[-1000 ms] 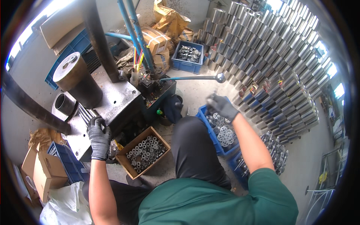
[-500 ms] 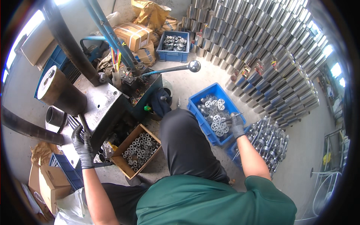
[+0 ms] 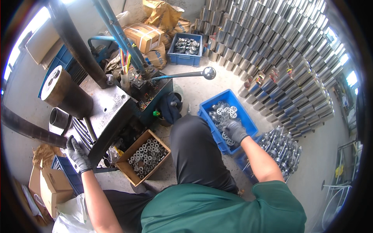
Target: Assembling metal rings and rods using a manual press machine.
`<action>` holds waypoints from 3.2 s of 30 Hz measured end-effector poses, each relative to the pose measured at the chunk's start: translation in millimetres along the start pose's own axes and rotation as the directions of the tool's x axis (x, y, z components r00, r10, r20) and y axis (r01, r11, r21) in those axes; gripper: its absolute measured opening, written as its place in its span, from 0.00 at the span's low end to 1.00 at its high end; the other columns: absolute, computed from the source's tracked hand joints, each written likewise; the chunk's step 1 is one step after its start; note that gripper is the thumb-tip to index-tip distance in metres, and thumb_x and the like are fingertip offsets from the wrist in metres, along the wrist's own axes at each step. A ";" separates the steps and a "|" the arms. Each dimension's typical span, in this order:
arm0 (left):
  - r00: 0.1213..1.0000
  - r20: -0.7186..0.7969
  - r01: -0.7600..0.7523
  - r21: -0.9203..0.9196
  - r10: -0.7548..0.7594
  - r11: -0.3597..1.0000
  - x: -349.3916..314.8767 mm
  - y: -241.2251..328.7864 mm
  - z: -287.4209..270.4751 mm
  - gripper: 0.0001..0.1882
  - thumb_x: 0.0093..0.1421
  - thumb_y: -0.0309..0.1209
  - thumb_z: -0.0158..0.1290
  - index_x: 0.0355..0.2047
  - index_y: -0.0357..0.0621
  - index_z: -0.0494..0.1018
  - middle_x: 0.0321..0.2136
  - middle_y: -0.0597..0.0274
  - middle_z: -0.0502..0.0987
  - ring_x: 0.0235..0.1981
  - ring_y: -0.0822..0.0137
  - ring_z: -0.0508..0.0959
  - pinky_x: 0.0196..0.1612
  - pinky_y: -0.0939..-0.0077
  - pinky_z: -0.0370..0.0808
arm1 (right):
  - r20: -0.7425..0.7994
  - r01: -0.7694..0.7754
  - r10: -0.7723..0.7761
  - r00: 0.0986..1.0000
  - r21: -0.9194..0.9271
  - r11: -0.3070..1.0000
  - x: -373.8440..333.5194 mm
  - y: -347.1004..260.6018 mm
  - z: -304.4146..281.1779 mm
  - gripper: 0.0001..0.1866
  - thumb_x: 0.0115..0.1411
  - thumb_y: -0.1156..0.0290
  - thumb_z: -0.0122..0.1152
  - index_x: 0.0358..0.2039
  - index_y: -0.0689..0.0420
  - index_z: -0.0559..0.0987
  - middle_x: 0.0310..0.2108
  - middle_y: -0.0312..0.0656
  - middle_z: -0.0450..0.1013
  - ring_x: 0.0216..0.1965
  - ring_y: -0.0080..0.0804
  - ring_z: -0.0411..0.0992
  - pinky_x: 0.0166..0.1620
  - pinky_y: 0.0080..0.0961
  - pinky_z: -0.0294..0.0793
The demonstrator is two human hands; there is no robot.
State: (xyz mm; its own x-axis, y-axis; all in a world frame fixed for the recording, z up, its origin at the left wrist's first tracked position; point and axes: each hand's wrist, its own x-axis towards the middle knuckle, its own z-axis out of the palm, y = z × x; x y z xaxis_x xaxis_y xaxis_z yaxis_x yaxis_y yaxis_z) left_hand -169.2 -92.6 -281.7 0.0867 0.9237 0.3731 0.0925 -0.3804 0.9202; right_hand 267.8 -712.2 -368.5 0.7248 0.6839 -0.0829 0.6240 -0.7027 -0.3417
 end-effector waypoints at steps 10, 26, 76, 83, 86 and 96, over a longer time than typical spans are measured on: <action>0.995 0.001 0.100 -0.110 -0.100 0.989 -8.7 14.3 9.5 0.10 0.75 0.36 0.54 0.50 0.47 0.79 0.42 0.75 0.78 0.32 0.84 0.68 0.33 0.88 0.69 | 0.029 0.127 -0.126 0.992 -0.027 0.992 0.5 22.3 10.9 0.27 0.58 0.58 0.72 0.57 0.51 0.80 0.52 0.50 0.78 0.54 0.50 0.75 0.60 0.42 0.74; 0.986 -0.019 0.163 -0.063 -0.165 0.985 -15.8 40.7 7.7 0.08 0.74 0.35 0.55 0.46 0.46 0.80 0.40 0.72 0.76 0.33 0.80 0.73 0.35 0.85 0.76 | -0.151 -0.196 0.190 0.970 -0.025 0.980 23.5 56.8 88.0 0.19 0.61 0.71 0.66 0.53 0.52 0.81 0.41 0.48 0.82 0.39 0.42 0.81 0.44 0.38 0.81; 0.992 0.080 0.098 -0.042 -0.094 0.994 -20.2 13.3 38.2 0.17 0.74 0.41 0.54 0.49 0.39 0.79 0.44 0.63 0.81 0.45 0.70 0.76 0.52 0.71 0.75 | -0.382 -0.407 0.350 0.855 -0.077 0.910 5.4 191.4 133.7 0.13 0.65 0.66 0.57 0.44 0.59 0.84 0.40 0.52 0.83 0.40 0.47 0.81 0.46 0.38 0.78; 0.998 0.030 0.048 0.059 -0.049 0.997 -9.6 23.5 -4.1 0.17 0.73 0.42 0.56 0.49 0.40 0.80 0.44 0.65 0.81 0.47 0.70 0.76 0.55 0.70 0.72 | -0.377 -0.344 0.260 0.889 -0.174 0.923 23.4 50.3 98.9 0.15 0.62 0.64 0.58 0.46 0.54 0.84 0.34 0.46 0.81 0.35 0.44 0.79 0.41 0.39 0.80; 0.996 0.040 0.076 0.001 -0.076 0.997 -9.0 15.6 7.5 0.17 0.72 0.42 0.57 0.48 0.41 0.80 0.43 0.65 0.81 0.47 0.70 0.77 0.55 0.70 0.72 | -0.309 -0.227 0.227 0.923 0.036 0.973 21.5 105.5 132.3 0.19 0.59 0.63 0.61 0.50 0.54 0.82 0.38 0.49 0.79 0.39 0.48 0.77 0.46 0.42 0.77; 0.998 0.042 0.049 0.049 -0.051 0.998 -2.2 12.0 -4.6 0.16 0.72 0.41 0.58 0.48 0.40 0.79 0.44 0.63 0.82 0.48 0.70 0.77 0.54 0.72 0.74 | 0.034 -0.265 0.298 0.954 -0.370 0.890 44.8 84.5 116.6 0.13 0.64 0.71 0.53 0.41 0.51 0.85 0.39 0.46 0.83 0.41 0.48 0.82 0.44 0.44 0.81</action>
State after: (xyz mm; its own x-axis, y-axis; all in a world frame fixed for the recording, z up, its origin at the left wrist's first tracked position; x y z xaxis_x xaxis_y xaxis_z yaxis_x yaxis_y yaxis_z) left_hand -172.8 -99.0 -271.0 0.1235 0.9392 0.3204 0.1451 -0.3365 0.9304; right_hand 319.0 -718.1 -510.2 0.8675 0.4498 -0.2125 0.4717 -0.8794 0.0642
